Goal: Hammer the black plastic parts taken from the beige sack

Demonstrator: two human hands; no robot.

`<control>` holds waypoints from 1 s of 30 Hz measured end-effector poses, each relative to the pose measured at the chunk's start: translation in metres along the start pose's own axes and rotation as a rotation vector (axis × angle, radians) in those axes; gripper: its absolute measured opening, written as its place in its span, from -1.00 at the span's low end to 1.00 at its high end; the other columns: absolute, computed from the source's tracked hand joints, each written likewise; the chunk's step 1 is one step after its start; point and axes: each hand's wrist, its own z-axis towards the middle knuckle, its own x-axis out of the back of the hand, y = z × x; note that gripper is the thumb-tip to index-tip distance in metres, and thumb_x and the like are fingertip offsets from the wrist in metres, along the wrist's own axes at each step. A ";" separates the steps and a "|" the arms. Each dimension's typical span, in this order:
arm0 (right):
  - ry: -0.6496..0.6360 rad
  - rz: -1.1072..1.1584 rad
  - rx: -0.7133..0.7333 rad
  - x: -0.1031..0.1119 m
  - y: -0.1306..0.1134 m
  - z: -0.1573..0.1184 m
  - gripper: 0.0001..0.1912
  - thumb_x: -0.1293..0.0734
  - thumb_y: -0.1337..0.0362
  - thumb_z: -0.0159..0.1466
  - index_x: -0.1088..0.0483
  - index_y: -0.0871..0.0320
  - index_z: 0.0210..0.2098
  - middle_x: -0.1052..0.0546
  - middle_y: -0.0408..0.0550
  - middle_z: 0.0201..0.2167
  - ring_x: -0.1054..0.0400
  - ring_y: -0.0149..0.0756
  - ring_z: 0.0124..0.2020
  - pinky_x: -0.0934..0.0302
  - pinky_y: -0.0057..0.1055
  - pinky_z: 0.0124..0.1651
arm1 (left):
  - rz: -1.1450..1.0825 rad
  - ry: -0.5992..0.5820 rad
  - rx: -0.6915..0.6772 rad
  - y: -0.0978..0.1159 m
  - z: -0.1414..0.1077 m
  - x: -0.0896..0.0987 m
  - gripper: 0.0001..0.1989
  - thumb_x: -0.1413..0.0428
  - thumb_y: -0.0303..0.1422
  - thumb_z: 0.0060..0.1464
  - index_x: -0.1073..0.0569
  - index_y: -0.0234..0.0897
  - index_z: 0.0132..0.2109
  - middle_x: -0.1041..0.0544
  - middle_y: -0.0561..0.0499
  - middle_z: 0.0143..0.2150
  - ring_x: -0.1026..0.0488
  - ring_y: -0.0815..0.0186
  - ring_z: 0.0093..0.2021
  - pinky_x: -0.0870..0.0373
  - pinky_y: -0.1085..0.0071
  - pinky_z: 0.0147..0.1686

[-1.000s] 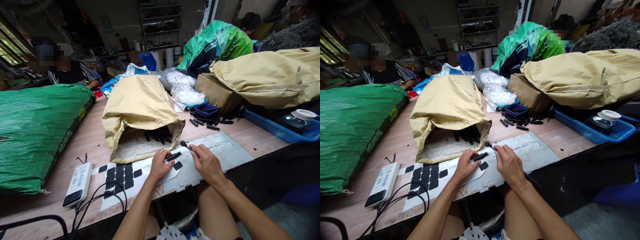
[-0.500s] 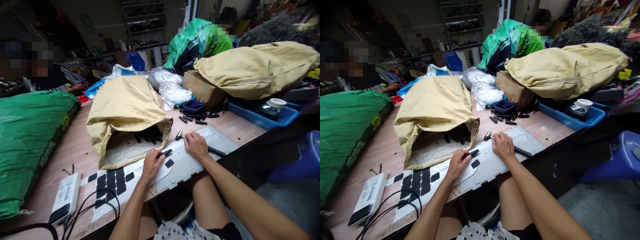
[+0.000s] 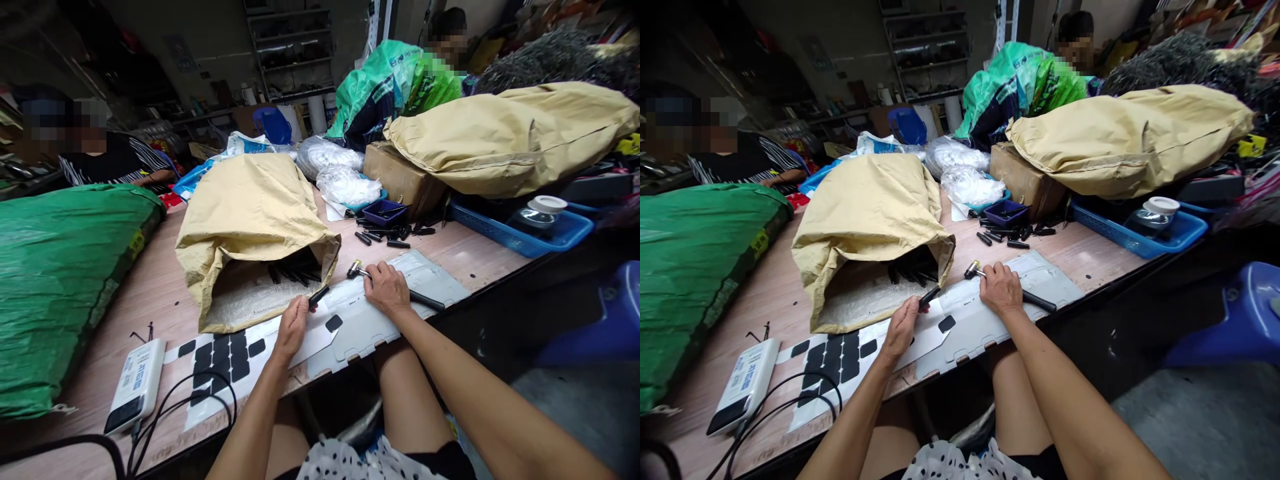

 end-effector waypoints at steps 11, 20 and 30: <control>0.018 0.005 -0.004 -0.003 0.000 -0.001 -0.75 -0.20 0.18 0.40 -0.43 0.13 -0.04 -0.44 0.08 -0.11 -0.22 -0.12 -0.07 0.07 -0.25 -0.09 | -0.671 -0.872 0.816 0.000 -0.137 -0.030 -0.43 -0.32 0.14 -0.06 -0.52 -0.32 -0.24 -0.60 -0.06 -0.45 -0.49 0.29 -0.45 -0.26 0.41 -0.32; 0.005 0.006 -0.002 0.000 0.001 0.000 -0.75 -0.21 0.18 0.39 -0.43 0.12 -0.05 -0.43 0.06 -0.13 -0.22 -0.12 -0.07 0.07 -0.26 -0.10 | -0.264 -0.154 1.136 -0.103 -0.134 -0.084 -0.32 -0.07 0.41 -0.19 -0.38 -0.15 -0.38 -0.55 -0.05 -0.39 -0.45 0.26 -0.47 -0.11 0.34 -0.43; 0.010 -0.008 0.000 -0.001 0.000 -0.001 -0.75 -0.21 0.18 0.39 -0.44 0.13 -0.06 -0.43 0.08 -0.14 -0.22 -0.11 -0.09 0.07 -0.25 -0.12 | -0.466 -0.960 0.642 0.027 -0.088 -0.017 -0.50 -0.24 0.08 0.08 -0.60 -0.29 -0.12 -0.59 -0.03 -0.43 -0.48 0.31 -0.44 -0.28 0.41 -0.38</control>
